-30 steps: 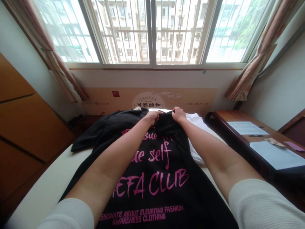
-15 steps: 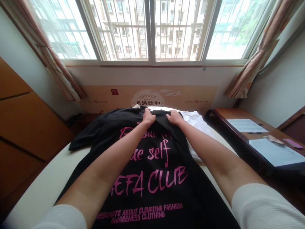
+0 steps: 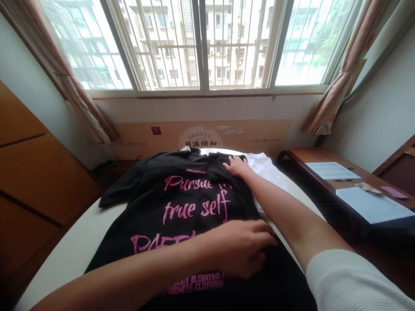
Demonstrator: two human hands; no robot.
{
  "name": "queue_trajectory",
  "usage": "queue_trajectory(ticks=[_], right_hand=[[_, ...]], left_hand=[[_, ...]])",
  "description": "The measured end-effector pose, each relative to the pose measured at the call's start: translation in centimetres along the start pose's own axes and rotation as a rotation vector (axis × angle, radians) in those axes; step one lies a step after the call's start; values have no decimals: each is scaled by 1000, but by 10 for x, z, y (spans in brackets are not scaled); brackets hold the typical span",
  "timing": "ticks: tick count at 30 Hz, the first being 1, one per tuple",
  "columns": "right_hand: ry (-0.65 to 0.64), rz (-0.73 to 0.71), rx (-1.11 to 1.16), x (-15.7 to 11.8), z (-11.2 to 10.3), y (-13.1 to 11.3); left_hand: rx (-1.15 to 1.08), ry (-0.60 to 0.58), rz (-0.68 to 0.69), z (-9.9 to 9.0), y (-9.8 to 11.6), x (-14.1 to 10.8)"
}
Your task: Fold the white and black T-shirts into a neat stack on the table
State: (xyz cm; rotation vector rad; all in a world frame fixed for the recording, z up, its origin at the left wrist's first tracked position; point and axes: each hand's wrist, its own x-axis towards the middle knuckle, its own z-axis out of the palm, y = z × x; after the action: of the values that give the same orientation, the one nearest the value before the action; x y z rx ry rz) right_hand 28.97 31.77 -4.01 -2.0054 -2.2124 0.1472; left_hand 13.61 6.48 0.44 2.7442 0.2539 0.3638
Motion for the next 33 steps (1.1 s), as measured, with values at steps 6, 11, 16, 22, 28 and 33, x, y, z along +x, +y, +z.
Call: queue_trajectory(ticks=[6, 11, 16, 22, 28, 33], right_hand=[[84, -188, -191, -30, -20, -36], [-51, -202, -142, -40, -20, -30], [-75, -265, 36, -48, -2, -2], [-49, -249, 50, -47, 9, 1], [-5, -236, 4, -50, 11, -4], [30, -243, -17, -55, 12, -8]], left_hand=[[194, -205, -7, 14, 65, 15], [269, -153, 72, 19, 64, 19], [439, 5, 57, 25, 63, 0], [565, -86, -55, 24, 66, -28], [556, -41, -266, 31, 73, -52], [457, 14, -133, 25, 91, -59]])
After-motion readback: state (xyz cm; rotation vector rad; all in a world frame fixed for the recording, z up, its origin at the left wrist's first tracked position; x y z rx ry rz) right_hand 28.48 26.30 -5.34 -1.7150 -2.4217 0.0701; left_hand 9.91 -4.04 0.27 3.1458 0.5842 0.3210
